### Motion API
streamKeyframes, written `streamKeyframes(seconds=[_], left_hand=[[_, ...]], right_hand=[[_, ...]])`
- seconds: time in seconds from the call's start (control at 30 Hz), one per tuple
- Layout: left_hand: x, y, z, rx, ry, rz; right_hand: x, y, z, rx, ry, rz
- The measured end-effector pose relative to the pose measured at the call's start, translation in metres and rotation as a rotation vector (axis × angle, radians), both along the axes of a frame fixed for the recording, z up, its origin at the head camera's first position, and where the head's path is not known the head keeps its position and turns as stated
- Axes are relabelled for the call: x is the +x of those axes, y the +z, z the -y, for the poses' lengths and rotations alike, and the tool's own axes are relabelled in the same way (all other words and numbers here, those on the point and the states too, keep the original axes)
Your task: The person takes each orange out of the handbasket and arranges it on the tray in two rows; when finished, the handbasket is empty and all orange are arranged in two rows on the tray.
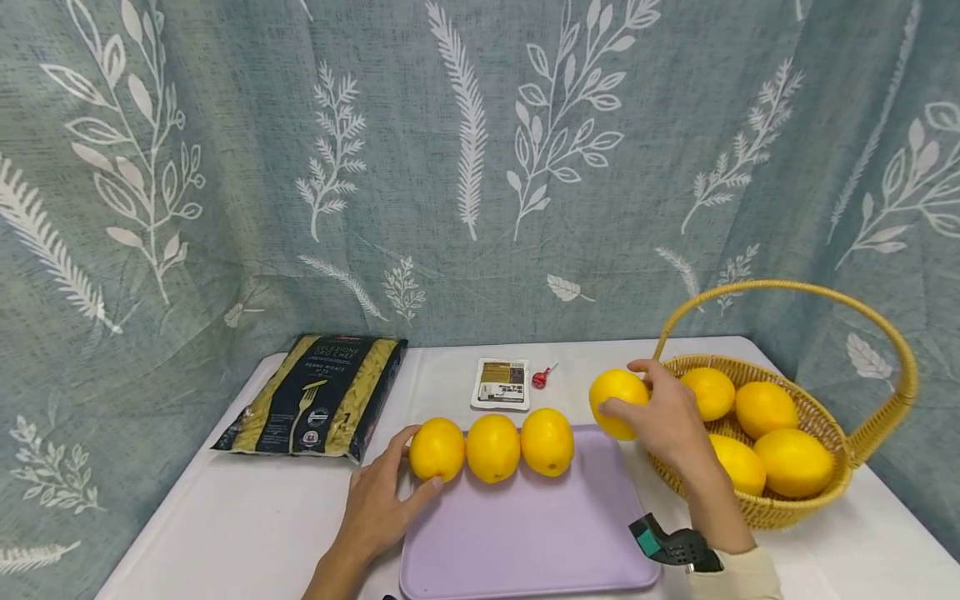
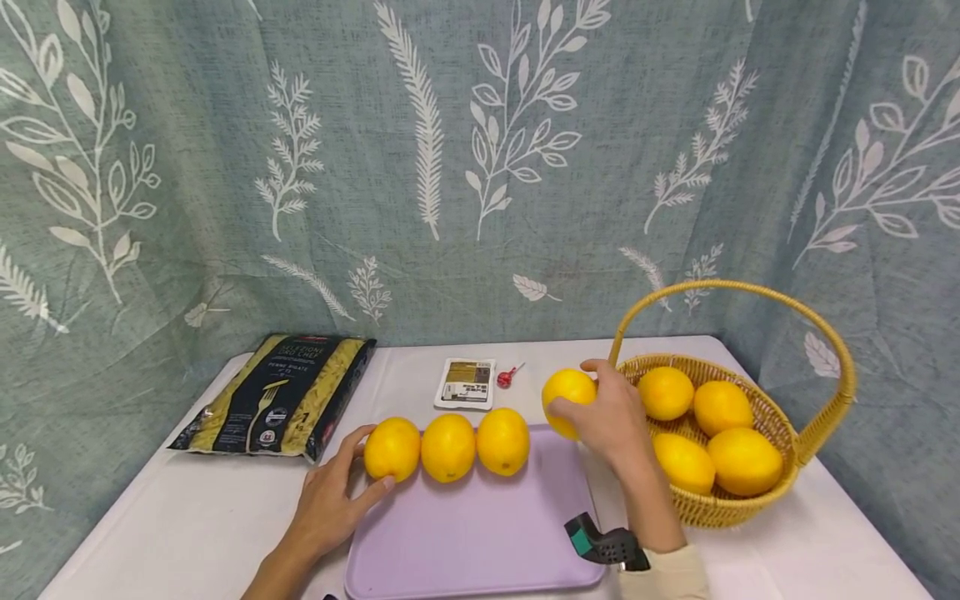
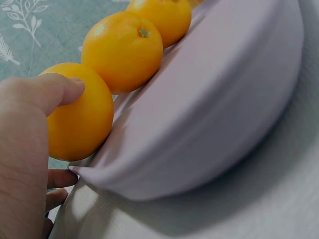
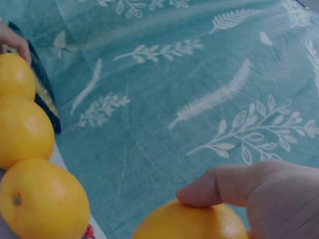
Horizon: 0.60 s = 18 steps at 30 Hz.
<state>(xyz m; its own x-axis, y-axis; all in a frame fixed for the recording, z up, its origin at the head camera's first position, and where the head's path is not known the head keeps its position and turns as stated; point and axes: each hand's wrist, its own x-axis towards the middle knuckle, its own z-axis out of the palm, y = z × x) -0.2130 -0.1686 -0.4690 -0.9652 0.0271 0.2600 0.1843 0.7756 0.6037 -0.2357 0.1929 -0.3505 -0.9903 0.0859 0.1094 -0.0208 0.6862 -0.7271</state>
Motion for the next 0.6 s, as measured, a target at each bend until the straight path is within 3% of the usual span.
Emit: streamKeyframes(seconds=[0.23,0.47,0.6], left_hand=[[0.000,0.000,0.001,-0.003,-0.002,-0.007],[0.000,0.000,0.001,0.003,-0.004,-0.002],[-0.001,-0.002,0.001,0.003,0.000,0.000]], right_hand=[[-0.001,-0.007,0.014,0.000,0.033,0.132],[-0.006,-0.014,0.019,0.101,0.087,0.152],[-0.009,-0.021,0.019,0.106,0.100,0.173]])
